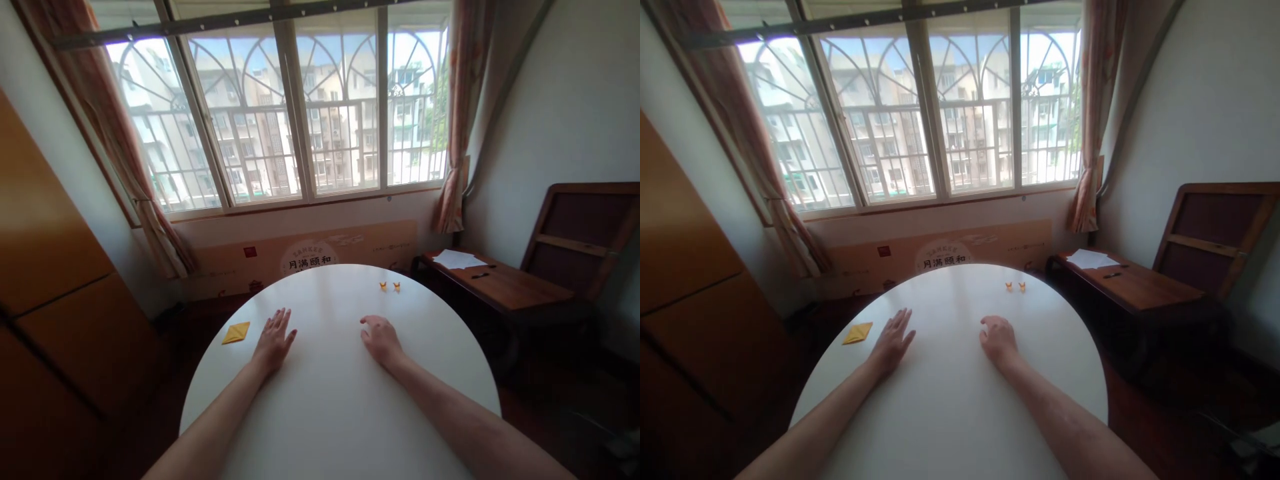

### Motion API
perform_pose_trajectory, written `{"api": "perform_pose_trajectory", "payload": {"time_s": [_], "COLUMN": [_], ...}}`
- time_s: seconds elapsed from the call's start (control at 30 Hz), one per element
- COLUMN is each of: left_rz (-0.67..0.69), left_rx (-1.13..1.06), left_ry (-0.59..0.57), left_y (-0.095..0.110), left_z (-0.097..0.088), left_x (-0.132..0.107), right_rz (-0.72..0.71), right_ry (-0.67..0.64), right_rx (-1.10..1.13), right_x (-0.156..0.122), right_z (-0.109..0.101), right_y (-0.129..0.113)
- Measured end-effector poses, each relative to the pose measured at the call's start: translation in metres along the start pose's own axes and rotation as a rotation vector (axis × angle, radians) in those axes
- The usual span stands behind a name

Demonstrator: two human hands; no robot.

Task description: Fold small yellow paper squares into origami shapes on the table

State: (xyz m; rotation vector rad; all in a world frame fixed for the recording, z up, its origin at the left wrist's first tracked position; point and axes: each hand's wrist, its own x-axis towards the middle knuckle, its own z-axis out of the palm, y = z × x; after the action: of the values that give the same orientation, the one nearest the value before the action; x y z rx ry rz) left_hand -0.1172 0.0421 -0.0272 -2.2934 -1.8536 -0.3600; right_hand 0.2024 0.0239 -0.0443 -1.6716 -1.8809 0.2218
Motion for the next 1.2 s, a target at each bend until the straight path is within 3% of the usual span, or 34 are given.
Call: {"api": "perform_pose_trajectory", "payload": {"time_s": [0.17, 0.3, 0.5, 0.7, 0.83, 1.2], "left_rz": [0.006, -0.147, -0.166, -0.140, -0.138, -0.161], "left_rx": [-0.046, -0.054, -0.056, -0.053, -0.049, -0.068], "left_ry": [-0.071, -0.132, -0.144, -0.137, -0.132, -0.140], "left_y": [0.077, 0.104, 0.097, 0.094, 0.094, 0.093], "left_z": [0.021, 0.034, 0.034, 0.035, 0.038, 0.046], "left_x": [0.030, 0.050, 0.056, 0.056, 0.058, 0.062], "right_rz": [0.078, 0.087, 0.145, 0.333, 0.357, 0.349], "right_ry": [-0.053, -0.133, -0.194, -0.108, -0.048, -0.023], "right_rx": [-0.134, -0.192, -0.229, -0.276, -0.306, -0.336], "right_x": [-0.002, 0.001, 0.031, 0.085, 0.110, 0.129], "right_z": [0.008, 0.015, 0.018, 0.015, 0.015, 0.020], "right_y": [-0.007, -0.006, 0.007, 0.034, 0.050, 0.062]}}
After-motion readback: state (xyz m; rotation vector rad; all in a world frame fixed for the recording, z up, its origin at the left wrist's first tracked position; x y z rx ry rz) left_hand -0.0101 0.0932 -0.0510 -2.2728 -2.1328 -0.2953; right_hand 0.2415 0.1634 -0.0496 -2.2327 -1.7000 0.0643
